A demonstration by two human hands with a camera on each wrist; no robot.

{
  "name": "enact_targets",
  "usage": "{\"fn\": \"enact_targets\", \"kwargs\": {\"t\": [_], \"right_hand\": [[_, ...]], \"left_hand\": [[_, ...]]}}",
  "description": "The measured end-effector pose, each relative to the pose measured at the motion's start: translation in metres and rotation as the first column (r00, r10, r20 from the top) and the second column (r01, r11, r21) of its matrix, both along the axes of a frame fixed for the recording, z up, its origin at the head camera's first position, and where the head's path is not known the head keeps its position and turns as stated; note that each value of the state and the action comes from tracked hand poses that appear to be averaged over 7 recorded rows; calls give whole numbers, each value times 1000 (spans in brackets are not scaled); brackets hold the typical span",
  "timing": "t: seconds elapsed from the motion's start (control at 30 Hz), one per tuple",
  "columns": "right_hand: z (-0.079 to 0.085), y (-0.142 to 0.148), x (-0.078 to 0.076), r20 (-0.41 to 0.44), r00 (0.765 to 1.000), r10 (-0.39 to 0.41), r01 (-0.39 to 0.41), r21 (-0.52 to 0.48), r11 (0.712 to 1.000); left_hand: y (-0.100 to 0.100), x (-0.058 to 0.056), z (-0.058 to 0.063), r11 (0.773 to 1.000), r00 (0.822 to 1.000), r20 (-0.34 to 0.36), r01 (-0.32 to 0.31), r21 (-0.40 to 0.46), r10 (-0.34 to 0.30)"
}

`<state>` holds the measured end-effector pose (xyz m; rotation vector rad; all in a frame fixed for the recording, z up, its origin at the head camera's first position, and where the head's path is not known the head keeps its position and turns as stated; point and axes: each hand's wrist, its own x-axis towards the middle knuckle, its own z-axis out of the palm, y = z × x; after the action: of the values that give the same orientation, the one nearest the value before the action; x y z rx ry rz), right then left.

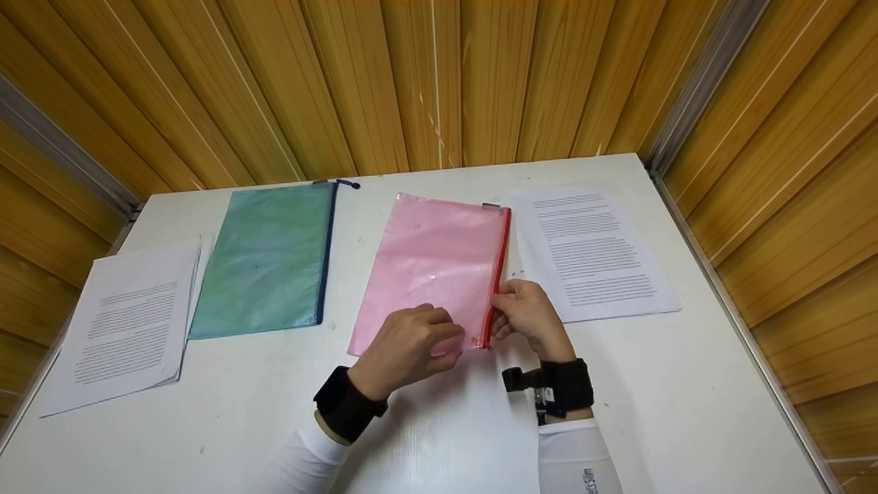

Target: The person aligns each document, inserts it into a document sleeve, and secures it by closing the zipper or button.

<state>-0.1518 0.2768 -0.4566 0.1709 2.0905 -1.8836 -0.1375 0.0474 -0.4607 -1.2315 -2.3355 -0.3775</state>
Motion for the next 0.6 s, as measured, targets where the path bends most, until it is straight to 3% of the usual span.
{"fn": "enact_targets", "kwargs": {"t": [0.4,0.6], "right_hand": [[-7,-2,-2,-30,1000,1,2,80,997],[-11,-2,-3,-38,999,-31,34,86,996]], "left_hand": [[-9,-6,-13,979,985,91,-128,-157,144],[-13,-7,-22,960,973,36,-217,-177,226]]}}
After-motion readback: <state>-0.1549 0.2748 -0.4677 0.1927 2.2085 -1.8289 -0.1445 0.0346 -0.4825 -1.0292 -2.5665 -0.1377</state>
